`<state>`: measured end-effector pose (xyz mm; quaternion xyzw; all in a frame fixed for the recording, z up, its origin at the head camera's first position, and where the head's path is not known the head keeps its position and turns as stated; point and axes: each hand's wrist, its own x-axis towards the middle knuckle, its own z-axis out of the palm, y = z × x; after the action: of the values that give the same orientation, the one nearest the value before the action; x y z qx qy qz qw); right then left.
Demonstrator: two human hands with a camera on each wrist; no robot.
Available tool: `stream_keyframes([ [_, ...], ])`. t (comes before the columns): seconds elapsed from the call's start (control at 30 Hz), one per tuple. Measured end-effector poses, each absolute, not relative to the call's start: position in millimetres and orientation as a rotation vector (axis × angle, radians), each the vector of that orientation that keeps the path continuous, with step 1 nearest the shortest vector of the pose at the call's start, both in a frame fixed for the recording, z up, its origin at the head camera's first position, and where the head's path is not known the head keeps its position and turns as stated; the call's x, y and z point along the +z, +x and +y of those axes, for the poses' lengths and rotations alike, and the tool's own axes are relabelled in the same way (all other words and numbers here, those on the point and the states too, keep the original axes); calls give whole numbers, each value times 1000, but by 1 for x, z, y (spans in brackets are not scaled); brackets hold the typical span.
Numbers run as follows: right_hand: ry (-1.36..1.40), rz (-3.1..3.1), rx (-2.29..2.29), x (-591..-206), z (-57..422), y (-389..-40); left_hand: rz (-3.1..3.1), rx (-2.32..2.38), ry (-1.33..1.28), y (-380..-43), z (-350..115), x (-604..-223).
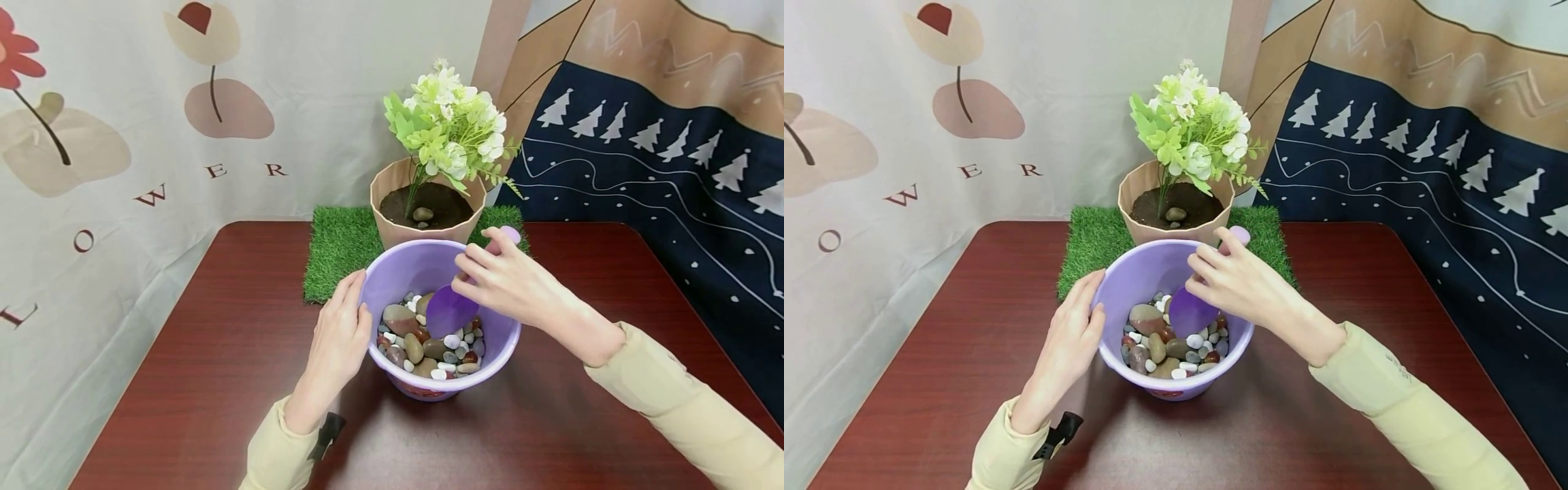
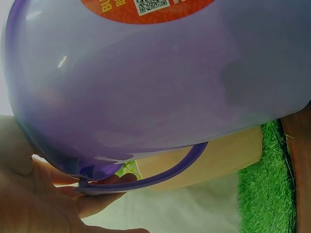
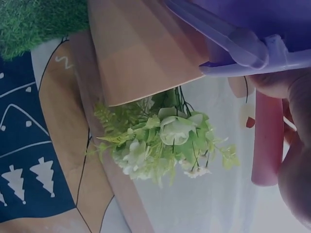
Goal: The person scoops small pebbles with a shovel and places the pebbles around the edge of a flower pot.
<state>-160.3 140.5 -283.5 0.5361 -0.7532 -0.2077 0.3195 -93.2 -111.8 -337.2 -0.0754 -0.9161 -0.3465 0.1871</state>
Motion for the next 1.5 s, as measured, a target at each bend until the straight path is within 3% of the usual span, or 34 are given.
stream_keyframes([
  [0.67, 1512, -1801, -607, -284, 114, -157, -2561, -964, -231, -94, -112, -339],
  [1.2, 1580, -2014, -556, -290, 116, -179, -2568, -969, -221, -93, -113, -339],
  [1.5, 1569, -1832, -614, -278, 120, -164, -2567, -977, -221, -93, -113, -338],
])
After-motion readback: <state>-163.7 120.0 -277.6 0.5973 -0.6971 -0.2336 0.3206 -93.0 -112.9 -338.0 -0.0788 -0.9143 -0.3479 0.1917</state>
